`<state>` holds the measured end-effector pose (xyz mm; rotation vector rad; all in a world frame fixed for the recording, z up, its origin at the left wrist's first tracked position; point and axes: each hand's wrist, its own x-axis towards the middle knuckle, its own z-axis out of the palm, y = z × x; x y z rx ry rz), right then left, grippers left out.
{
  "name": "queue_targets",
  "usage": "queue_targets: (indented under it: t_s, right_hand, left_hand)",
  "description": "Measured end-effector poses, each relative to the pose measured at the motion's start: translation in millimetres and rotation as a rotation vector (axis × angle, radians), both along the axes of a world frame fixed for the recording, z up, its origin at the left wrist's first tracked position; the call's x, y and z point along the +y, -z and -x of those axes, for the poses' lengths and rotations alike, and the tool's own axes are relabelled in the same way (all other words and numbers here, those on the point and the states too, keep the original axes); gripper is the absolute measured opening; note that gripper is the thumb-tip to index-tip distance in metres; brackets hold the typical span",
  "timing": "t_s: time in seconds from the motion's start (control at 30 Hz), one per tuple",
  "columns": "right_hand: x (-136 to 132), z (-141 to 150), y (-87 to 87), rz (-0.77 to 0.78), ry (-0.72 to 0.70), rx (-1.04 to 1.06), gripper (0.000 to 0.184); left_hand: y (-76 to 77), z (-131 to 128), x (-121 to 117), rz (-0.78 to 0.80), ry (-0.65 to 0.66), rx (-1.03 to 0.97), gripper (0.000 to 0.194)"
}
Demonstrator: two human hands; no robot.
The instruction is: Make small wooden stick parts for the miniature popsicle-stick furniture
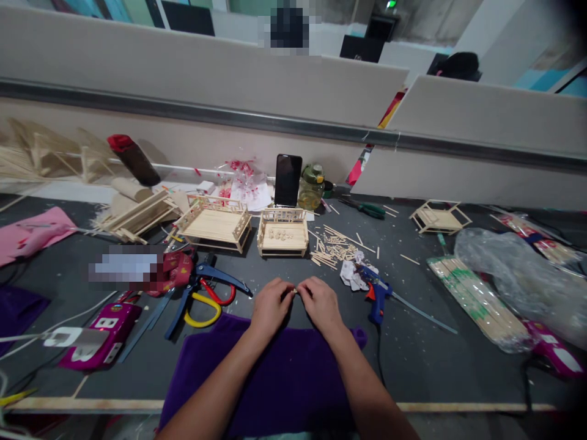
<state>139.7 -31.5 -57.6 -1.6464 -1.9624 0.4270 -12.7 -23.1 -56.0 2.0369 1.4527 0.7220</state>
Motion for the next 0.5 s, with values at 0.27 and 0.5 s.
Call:
queue_targets:
  t_s: [0.27, 0.5]
  right_hand:
    - [-2.1, -2.6, -0.5, 0.014, -0.021, 0.012, 0.023]
    - [-2.7, -2.6, -1.4, 0.031, -0.020, 0.025, 0.021]
  left_hand:
    - [3.6, 1.5, 1.1, 0.000, 0.001, -0.018, 0.019]
    - [5.0, 2.0, 1.3, 0.002, 0.013, -0.028, 0.018]
